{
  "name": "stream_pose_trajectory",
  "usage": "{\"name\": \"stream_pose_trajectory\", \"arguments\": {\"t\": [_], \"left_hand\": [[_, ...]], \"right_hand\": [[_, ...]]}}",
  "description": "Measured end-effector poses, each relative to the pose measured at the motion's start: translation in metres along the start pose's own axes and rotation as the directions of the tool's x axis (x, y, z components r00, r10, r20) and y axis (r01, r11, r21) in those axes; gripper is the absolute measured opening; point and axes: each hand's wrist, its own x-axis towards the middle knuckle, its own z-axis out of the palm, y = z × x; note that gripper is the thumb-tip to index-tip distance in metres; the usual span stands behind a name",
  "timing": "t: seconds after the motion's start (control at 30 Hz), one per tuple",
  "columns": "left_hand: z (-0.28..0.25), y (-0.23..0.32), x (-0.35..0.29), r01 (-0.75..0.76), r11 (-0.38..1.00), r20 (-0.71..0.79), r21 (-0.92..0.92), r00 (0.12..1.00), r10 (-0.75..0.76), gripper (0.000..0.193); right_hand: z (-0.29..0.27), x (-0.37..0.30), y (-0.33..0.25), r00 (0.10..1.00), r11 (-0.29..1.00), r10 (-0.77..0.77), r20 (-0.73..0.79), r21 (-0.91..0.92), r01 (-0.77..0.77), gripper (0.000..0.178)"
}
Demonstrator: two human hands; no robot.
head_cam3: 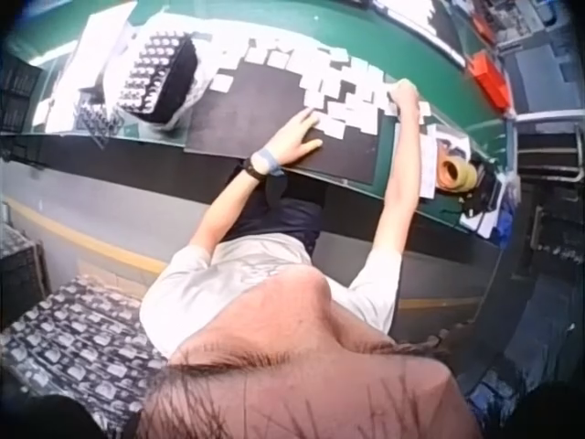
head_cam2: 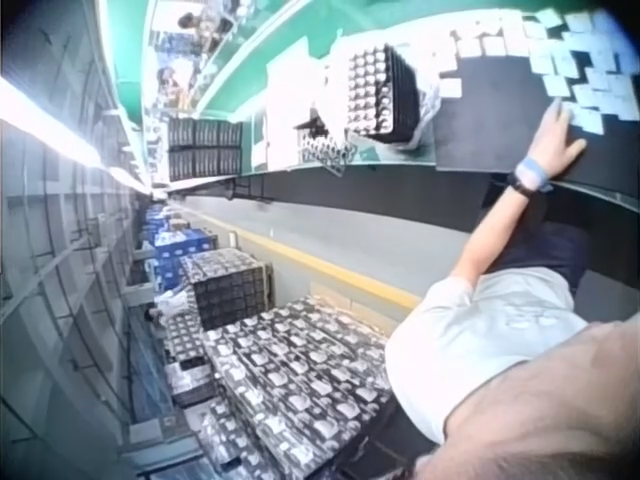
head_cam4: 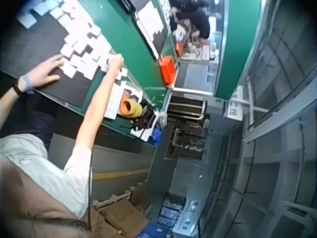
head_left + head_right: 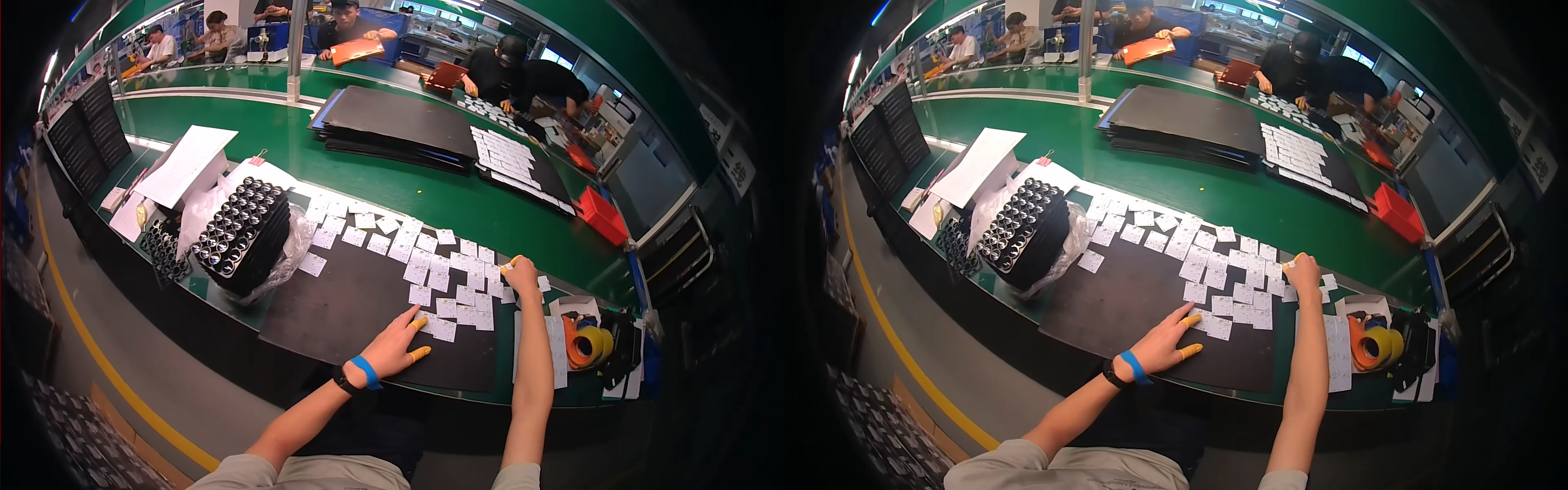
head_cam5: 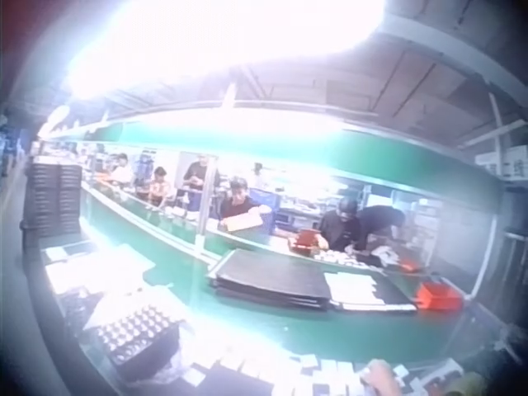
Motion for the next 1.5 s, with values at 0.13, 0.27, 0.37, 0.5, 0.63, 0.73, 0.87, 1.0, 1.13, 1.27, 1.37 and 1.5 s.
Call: {"name": "stream_pose_trajectory", "arguments": {"t": [0.13,0.27,0.37,0.5,0.63,0.73,0.87,1.0,1.13,1.27,1.37,1.5], "left_hand": [[-0.001,-0.002,-0.001,0.009,1.000,0.000,-0.002,1.000,-0.009,0.056],[-0.003,0.002,0.000,0.023,1.000,0.003,-0.003,1.000,-0.023,0.057],[-0.002,0.002,0.000,0.026,1.000,0.005,-0.001,1.000,-0.026,0.057],[-0.004,0.006,0.002,0.065,0.997,0.033,-0.051,0.997,-0.063,0.058],[-0.004,0.004,0.002,0.064,0.996,0.036,-0.059,0.997,-0.062,0.059],[-0.005,0.004,0.002,0.040,0.999,0.032,-0.035,0.999,-0.038,0.059],[-0.007,0.003,0.001,0.045,0.998,0.045,-0.050,0.998,-0.043,0.058],[-0.007,-0.001,0.001,0.048,0.996,0.048,-0.080,0.998,-0.044,0.057],[-0.009,0.002,0.002,0.056,0.993,0.057,-0.103,0.997,-0.051,0.056],[-0.007,0.001,-0.001,0.039,0.996,0.027,-0.081,0.999,-0.037,0.057],[-0.003,-0.001,-0.002,0.022,0.998,0.002,-0.056,1.000,-0.022,0.057],[0.000,-0.001,-0.002,0.012,0.999,-0.027,-0.040,1.000,-0.013,0.056]], "right_hand": [[0.001,-0.009,-0.013,1.000,1.000,-0.010,-0.025,-0.002,0.010,0.033],[0.001,-0.016,-0.018,0.995,0.999,-0.032,-0.096,-0.028,0.030,0.032],[0.000,-0.020,-0.019,0.994,0.998,-0.042,-0.103,-0.049,0.037,0.032],[-0.001,-0.023,-0.020,0.994,0.997,-0.048,-0.099,-0.069,0.041,0.033],[-0.002,-0.026,-0.024,0.991,0.994,-0.069,-0.117,-0.088,0.059,0.033],[-0.002,-0.028,-0.024,0.987,0.993,-0.078,-0.139,-0.093,0.065,0.033],[-0.003,-0.028,-0.025,0.987,0.994,-0.079,-0.138,-0.090,0.067,0.034],[-0.005,-0.027,-0.025,0.991,0.996,-0.063,-0.114,-0.072,0.055,0.036],[-0.005,-0.028,-0.024,0.989,0.995,-0.075,-0.124,-0.069,0.067,0.037],[-0.004,-0.027,-0.025,0.993,0.998,-0.029,-0.116,-0.051,0.023,0.039],[-0.003,-0.028,-0.023,0.995,1.000,0.012,-0.101,0.008,-0.011,0.040],[-0.002,-0.027,-0.021,0.995,1.000,0.022,-0.096,-0.014,-0.023,0.043]]}}
